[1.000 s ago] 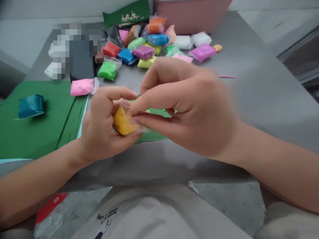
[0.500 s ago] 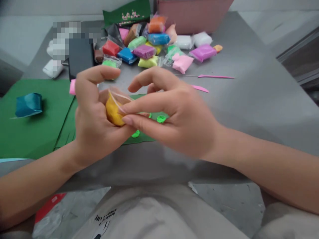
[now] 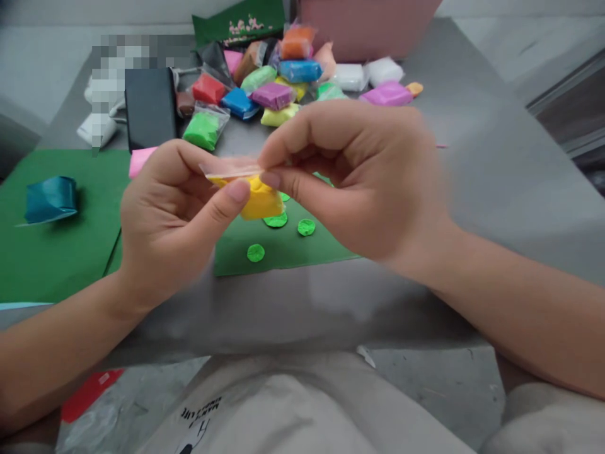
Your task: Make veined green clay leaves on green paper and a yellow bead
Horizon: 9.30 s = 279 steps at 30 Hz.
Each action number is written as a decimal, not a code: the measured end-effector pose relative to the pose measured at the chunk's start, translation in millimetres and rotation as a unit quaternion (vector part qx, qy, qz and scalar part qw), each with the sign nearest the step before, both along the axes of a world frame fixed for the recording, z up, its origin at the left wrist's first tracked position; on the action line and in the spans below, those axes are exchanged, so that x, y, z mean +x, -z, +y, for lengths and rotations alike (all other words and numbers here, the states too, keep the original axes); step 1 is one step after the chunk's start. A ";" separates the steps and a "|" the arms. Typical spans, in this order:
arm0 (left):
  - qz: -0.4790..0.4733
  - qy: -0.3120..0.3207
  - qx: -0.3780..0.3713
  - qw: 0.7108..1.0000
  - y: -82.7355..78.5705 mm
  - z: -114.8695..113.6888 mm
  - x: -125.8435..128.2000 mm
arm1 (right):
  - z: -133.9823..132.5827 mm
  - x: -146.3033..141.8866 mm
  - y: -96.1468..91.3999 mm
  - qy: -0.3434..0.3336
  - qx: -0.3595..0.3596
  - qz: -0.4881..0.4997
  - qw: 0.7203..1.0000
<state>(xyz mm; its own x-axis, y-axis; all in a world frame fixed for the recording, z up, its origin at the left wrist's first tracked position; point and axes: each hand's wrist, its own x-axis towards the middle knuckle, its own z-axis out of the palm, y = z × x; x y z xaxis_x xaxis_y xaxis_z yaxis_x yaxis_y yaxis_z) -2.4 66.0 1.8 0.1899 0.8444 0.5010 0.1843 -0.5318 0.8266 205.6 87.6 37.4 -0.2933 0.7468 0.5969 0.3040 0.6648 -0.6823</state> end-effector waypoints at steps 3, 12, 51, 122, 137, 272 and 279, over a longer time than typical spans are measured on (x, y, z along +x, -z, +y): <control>-0.016 -0.010 0.028 0.999 1.1 1.5 -0.3 | 0.1 -0.5 -0.2 0.014 0.009 0.029 0.999; 0.050 -0.066 0.180 0.980 -1.6 9.3 -7.3 | 4.5 0.0 2.5 -0.021 -0.001 0.074 0.997; 0.416 -0.385 -0.038 0.823 -30.6 66.8 -53.1 | 131.8 -17.6 48.3 0.044 -0.085 -0.162 0.982; -0.200 0.124 -0.420 0.876 -21.3 -5.2 1.1 | 1.8 12.8 19.6 -0.075 0.121 -0.054 0.988; -0.247 0.168 -0.429 0.852 -19.0 -4.9 2.4 | -1.3 14.2 14.7 -0.095 0.113 -0.077 0.986; -0.232 0.126 -0.367 0.892 -20.2 -7.9 6.4 | -8.0 12.5 8.9 -0.054 0.100 -0.100 0.988; -0.261 0.144 -0.381 0.875 -21.7 -8.6 8.0 | -7.4 12.4 7.2 -0.090 0.078 -0.083 0.989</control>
<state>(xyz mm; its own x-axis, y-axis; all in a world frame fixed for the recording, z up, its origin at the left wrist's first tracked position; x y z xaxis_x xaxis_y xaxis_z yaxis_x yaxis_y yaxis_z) 5.6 57.4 23.5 0.3622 0.9261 -0.1053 -0.3752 0.2483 0.8931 218.0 80.2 30.1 -0.5176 0.5750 0.6336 0.2698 0.8124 -0.5169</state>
